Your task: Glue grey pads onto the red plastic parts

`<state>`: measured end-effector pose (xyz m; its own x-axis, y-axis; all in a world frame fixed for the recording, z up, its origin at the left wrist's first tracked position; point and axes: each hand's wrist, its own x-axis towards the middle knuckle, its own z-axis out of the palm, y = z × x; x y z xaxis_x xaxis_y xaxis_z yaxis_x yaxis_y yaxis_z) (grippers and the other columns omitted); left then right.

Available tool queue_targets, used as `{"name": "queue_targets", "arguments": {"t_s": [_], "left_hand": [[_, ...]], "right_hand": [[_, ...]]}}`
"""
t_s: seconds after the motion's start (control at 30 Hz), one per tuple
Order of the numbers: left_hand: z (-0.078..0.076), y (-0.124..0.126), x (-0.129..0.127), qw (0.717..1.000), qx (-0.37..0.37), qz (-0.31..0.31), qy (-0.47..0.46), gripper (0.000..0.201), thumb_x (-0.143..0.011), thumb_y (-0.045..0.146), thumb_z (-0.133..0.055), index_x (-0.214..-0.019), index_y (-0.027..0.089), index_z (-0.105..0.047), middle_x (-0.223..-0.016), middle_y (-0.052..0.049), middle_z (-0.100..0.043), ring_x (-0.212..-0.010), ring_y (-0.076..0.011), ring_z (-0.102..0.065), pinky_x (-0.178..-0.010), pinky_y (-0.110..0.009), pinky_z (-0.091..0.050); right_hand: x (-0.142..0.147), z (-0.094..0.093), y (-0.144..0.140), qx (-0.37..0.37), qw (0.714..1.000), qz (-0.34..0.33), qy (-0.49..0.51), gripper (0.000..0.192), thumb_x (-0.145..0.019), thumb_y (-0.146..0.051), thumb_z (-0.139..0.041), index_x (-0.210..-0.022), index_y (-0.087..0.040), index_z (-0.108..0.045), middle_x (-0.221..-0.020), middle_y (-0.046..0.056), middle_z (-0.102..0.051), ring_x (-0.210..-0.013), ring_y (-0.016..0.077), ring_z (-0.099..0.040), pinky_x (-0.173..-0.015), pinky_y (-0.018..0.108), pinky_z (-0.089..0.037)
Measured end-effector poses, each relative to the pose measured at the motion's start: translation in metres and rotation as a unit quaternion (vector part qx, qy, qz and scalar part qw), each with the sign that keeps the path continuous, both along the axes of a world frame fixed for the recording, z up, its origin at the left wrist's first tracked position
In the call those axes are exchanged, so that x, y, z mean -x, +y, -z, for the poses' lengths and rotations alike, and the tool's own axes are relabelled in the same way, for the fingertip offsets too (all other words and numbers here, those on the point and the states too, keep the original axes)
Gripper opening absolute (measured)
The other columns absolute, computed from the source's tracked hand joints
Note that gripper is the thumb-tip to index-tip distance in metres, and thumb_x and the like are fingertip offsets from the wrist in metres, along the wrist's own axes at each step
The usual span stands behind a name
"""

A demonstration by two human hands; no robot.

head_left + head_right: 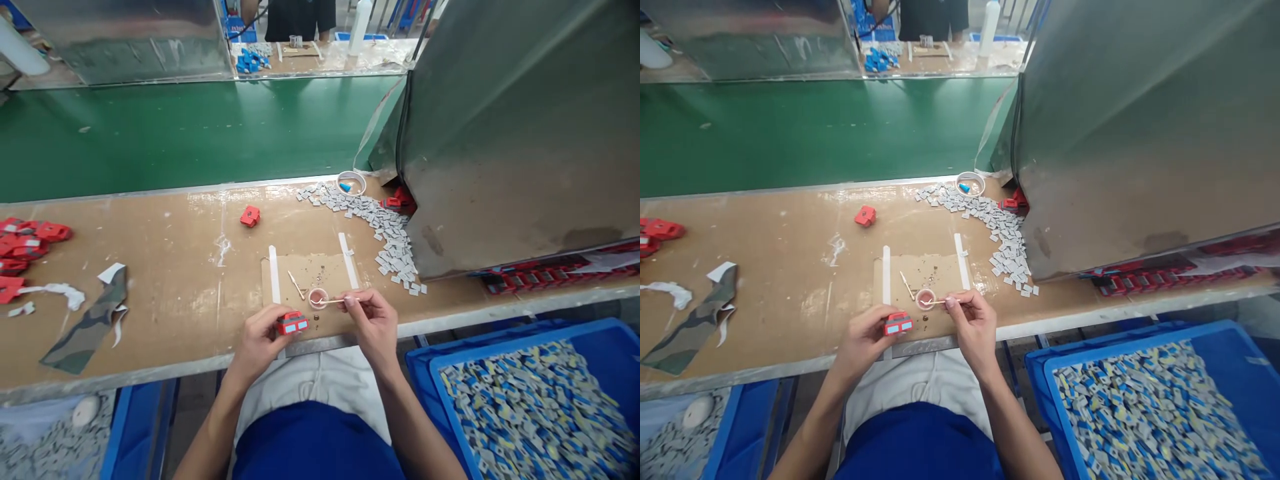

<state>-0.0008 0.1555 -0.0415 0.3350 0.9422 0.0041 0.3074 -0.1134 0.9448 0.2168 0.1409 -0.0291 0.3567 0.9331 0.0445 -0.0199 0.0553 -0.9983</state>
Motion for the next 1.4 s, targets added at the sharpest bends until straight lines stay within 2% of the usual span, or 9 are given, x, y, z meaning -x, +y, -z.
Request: {"name": "queue_targets", "arguments": {"t_s": [0.2,0.4,0.63,0.87,0.97,1.17,1.3,1.33,1.4], "left_hand": [[-0.003,-0.001,-0.002,1.0,-0.012,0.005,0.005,0.016,-0.09,0.03,-0.071,-0.1,0.018,-0.071,-0.091,-0.008,-0.072,-0.08,-0.019,-0.067,-0.067,-0.026,-0.05],[-0.007,-0.001,-0.003,0.999,-0.05,0.015,0.005,0.013,-0.09,0.026,-0.07,-0.101,0.018,-0.07,-0.092,-0.006,-0.072,-0.081,-0.0168,-0.068,-0.07,-0.024,-0.051],[-0.008,0.0,-0.003,0.997,-0.071,0.027,0.023,0.012,-0.091,0.023,-0.069,-0.101,0.017,-0.069,-0.09,-0.005,-0.07,-0.08,-0.0149,-0.065,-0.068,-0.022,-0.049],[-0.009,0.0,-0.003,0.997,-0.071,0.026,0.025,0.011,-0.092,0.023,-0.068,-0.101,0.017,-0.068,-0.088,-0.004,-0.069,-0.078,-0.0146,-0.064,-0.067,-0.022,-0.048],[-0.009,0.0,-0.003,0.997,-0.072,0.026,0.026,0.011,-0.092,0.024,-0.068,-0.1,0.017,-0.068,-0.088,-0.005,-0.069,-0.078,-0.0148,-0.064,-0.067,-0.022,-0.048],[-0.007,0.0,0.0,0.996,-0.073,0.022,0.036,0.01,-0.091,0.022,-0.067,-0.1,0.018,-0.069,-0.088,-0.004,-0.07,-0.077,-0.0151,-0.065,-0.066,-0.023,-0.049],[-0.004,0.0,0.001,0.997,-0.066,0.024,0.029,0.011,-0.092,0.023,-0.067,-0.102,0.019,-0.07,-0.092,-0.005,-0.072,-0.081,-0.0159,-0.068,-0.07,-0.023,-0.053],[-0.004,0.0,0.002,0.997,-0.067,0.025,0.029,0.011,-0.092,0.023,-0.067,-0.102,0.02,-0.07,-0.093,-0.004,-0.073,-0.082,-0.016,-0.069,-0.071,-0.023,-0.053],[-0.004,0.001,0.002,0.997,-0.073,0.024,0.029,0.012,-0.091,0.024,-0.068,-0.102,0.02,-0.07,-0.094,-0.004,-0.074,-0.083,-0.0162,-0.07,-0.072,-0.023,-0.055]], "right_hand": [[0.016,-0.012,-0.012,-0.057,0.991,-0.076,-0.099,0.01,-0.094,-0.028,-0.068,-0.086,-0.022,-0.068,-0.088,0.007,-0.078,-0.084,0.0209,-0.076,-0.078,0.033,-0.061],[0.03,-0.013,-0.006,-0.108,0.973,-0.099,-0.176,0.009,-0.094,-0.021,-0.065,-0.086,-0.021,-0.066,-0.085,0.006,-0.078,-0.081,0.0192,-0.077,-0.072,0.028,-0.062],[0.029,-0.012,-0.006,-0.136,0.955,-0.106,-0.24,0.009,-0.095,-0.018,-0.063,-0.087,-0.022,-0.063,-0.086,0.005,-0.079,-0.081,0.0189,-0.077,-0.072,0.028,-0.062],[0.033,-0.013,-0.006,-0.135,0.958,-0.121,-0.222,0.009,-0.095,-0.016,-0.064,-0.088,-0.021,-0.063,-0.087,0.005,-0.078,-0.08,0.0182,-0.077,-0.07,0.026,-0.061],[0.024,-0.014,-0.009,-0.12,0.965,-0.111,-0.205,0.008,-0.095,-0.016,-0.064,-0.088,-0.021,-0.064,-0.087,0.005,-0.078,-0.083,0.0185,-0.076,-0.074,0.028,-0.06],[-0.001,0.001,-0.002,-0.098,0.971,0.0,-0.217,0.008,-0.094,-0.022,-0.065,-0.086,-0.022,-0.067,-0.094,0.008,-0.072,-0.09,0.021,-0.069,-0.08,0.035,-0.057],[0.011,0.014,0.005,-0.084,0.967,-0.043,-0.238,0.007,-0.095,-0.025,-0.065,-0.091,-0.022,-0.069,-0.101,0.009,-0.068,-0.095,0.0207,-0.069,-0.081,0.034,-0.058],[0.013,0.016,0.006,-0.086,0.964,-0.059,-0.244,0.007,-0.095,-0.027,-0.065,-0.097,-0.023,-0.069,-0.106,0.009,-0.068,-0.1,0.0213,-0.068,-0.085,0.035,-0.058],[0.009,0.015,0.005,-0.095,0.957,-0.079,-0.264,0.019,-0.096,-0.032,-0.063,-0.113,-0.023,-0.067,-0.118,0.011,-0.066,-0.112,0.0233,-0.065,-0.094,0.039,-0.056]]}}
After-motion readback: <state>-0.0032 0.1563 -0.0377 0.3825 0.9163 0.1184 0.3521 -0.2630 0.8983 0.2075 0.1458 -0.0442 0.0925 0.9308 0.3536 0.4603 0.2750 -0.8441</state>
